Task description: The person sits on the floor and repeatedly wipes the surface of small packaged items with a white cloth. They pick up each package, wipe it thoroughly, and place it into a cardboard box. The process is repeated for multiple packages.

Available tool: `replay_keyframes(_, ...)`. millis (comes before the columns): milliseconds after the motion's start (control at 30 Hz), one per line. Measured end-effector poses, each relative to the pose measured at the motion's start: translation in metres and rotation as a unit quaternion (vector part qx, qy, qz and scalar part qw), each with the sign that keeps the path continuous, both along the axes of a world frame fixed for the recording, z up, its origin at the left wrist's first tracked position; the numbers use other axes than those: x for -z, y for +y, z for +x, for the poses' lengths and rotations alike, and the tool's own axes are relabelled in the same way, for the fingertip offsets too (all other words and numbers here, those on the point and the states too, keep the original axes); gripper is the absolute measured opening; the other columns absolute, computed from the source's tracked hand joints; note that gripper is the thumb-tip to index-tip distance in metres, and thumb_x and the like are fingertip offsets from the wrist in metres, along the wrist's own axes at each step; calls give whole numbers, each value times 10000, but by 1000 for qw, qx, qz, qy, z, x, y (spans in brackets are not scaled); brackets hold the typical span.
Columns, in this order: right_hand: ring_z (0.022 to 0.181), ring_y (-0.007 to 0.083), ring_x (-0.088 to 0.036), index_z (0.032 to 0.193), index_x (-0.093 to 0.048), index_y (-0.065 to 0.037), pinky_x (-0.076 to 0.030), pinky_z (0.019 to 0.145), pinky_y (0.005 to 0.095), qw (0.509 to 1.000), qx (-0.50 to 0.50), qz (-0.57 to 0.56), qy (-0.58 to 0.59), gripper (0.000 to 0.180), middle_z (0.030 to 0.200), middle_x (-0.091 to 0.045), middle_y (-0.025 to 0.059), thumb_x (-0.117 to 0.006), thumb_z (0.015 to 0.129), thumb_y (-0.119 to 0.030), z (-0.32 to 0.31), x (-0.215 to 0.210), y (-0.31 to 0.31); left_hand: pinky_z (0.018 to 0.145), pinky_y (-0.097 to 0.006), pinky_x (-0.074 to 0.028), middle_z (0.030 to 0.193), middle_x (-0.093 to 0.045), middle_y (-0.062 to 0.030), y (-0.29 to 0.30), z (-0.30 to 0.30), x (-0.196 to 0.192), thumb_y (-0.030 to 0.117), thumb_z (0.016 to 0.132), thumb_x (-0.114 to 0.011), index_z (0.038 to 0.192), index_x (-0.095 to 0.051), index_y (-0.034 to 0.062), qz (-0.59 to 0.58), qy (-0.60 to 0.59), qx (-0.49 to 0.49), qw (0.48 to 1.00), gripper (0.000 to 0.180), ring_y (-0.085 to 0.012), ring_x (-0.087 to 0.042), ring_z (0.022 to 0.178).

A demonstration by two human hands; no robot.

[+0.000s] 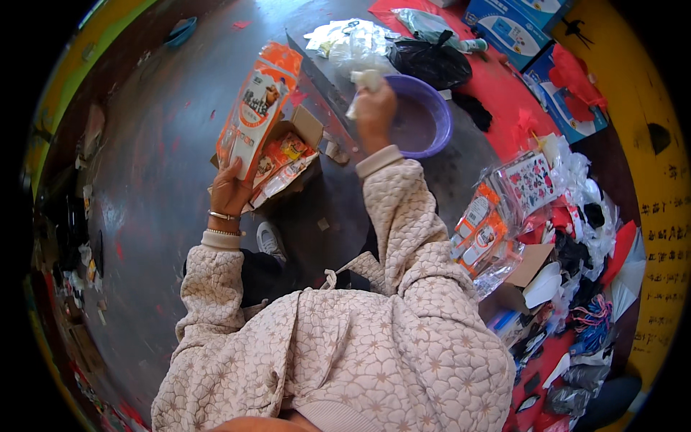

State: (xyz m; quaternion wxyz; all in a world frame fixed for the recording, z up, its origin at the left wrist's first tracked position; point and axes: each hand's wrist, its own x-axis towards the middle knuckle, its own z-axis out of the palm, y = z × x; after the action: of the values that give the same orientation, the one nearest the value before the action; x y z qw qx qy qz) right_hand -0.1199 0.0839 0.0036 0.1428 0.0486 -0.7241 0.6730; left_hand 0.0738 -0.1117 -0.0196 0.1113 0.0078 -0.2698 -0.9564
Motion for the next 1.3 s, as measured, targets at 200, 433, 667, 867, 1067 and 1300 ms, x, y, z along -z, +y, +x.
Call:
replay_keyframes(200, 781, 218, -604, 987, -522, -4, -518, 687, 384, 753, -342, -430, -362, 252, 890, -590, 118, -625, 796, -132, 26, 8, -12, 986, -407, -372, 1359, -317, -85, -3, -6, -13, -19, 856, -428, 1319, -315, 67, -39, 4, 10, 999, 484, -245, -372, 1215)
replay_keyframes(433, 864, 194, -600, 1056, -526, -19, -505, 766, 331, 799, -394, -362, -273, 329, 989, -605, 93, -651, 752, -45, 62, 2, -44, 917, -384, -430, 1259, -430, -93, 10, -8, -18, 91, 875, -472, 1241, -425, 37, -64, -30, 39, 997, 373, -230, -460, 1122)
replay_keyframes(667, 843, 190, -610, 983, -560, -11, -520, 731, 319, 815, -317, -383, -297, 241, 945, -619, 90, -630, 752, -1, 56, -2, -30, 715, -282, -530, 921, -616, -93, -25, -17, 7, 83, 848, -539, 903, -596, -3, -99, -120, -183, 971, 117, -173, -604, 819)
replay_keyframes(867, 692, 148, -603, 835, -600, -5, -491, 613, 262, 920, -166, -318, -160, 131, 810, -623, 70, -644, 716, 31, 49, -13, -28, 837, -322, -456, 1110, -510, -140, -16, -9, -2, 45, 773, -585, 1110, -473, 9, -486, -178, -409, 751, 357, -214, -522, 999)
replay_keyframes(1067, 665, 92, -573, 799, -599, 15, -460, 588, 216, 951, -194, -222, -91, 103, 751, -612, 42, -660, 717, 1, 74, -5, -53, 1043, -409, -210, 1393, -218, -176, 48, -26, -17, 55, 624, -661, 1356, -202, 44, -812, 2, -265, 520, 865, -324, -158, 1310)
replay_keyframes(1300, 653, 141, -603, 823, -606, 26, -506, 574, 268, 885, -383, -191, -183, 114, 779, -625, 80, -642, 760, -61, 81, -30, -46, 935, -382, -397, 1217, -460, -196, 14, -33, 14, -99, 753, -453, 1287, -312, 37, -459, -47, -189, 867, 569, -315, -467, 1122)
